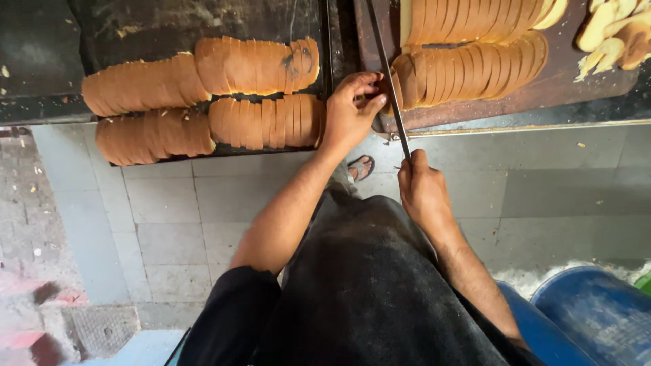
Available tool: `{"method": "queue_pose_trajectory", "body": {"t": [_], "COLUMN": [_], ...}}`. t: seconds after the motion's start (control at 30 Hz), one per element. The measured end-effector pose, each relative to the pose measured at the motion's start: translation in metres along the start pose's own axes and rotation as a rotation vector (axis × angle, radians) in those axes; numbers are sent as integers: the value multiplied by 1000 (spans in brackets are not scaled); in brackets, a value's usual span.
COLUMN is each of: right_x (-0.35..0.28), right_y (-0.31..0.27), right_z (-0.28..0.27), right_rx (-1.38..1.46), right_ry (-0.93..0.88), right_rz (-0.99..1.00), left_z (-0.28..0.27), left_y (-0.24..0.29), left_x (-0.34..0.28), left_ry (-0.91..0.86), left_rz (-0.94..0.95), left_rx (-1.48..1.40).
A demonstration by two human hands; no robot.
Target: The person slices long loaves of bread into thin pieces using a long serrated knife on a wooden cutting board. They hold the bread steady with one hand while sawing through it with the other, then transfer the sliced loaves to a metal tray.
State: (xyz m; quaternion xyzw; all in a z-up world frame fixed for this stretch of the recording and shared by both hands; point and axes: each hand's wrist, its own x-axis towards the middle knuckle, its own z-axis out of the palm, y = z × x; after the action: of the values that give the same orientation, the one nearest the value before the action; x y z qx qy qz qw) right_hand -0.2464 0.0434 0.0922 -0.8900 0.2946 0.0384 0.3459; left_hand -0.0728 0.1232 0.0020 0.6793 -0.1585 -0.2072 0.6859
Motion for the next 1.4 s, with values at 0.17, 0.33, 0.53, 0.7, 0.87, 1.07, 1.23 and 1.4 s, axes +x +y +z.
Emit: {"method": "queue_pose_trajectory", "body": {"t": [0.17,0.33,0.53,0.7,0.87,1.07,1.23,1.4], "right_x": [-4,-12,2,-14,8,-28,27,-25], "right_y": [5,9,6,10,13,16,12,24], "right_z": [6,10,12,6,17,9,31,27], "right_rx": [2,-60,-59,-54,-49,-44,67,11], "right_ry": [-35,-124,-138,-168,-161,-197,-229,-167], "right_rz": [58,164,129,122,80,121,214,51], "left_z": [-1,-1,1,-1,3,6,7,6], "left_y": [2,3,1,3,0,-4,-6,4], "left_x": [1,2,0,3,5,3,5,4], "left_ry": [-14,-9,-9,2,39,54,82,99], "left_rz": [-5,-6,7,4,1,15,39,78], "left_rx": [-14,8,-1,12,2,27,39,46]}}
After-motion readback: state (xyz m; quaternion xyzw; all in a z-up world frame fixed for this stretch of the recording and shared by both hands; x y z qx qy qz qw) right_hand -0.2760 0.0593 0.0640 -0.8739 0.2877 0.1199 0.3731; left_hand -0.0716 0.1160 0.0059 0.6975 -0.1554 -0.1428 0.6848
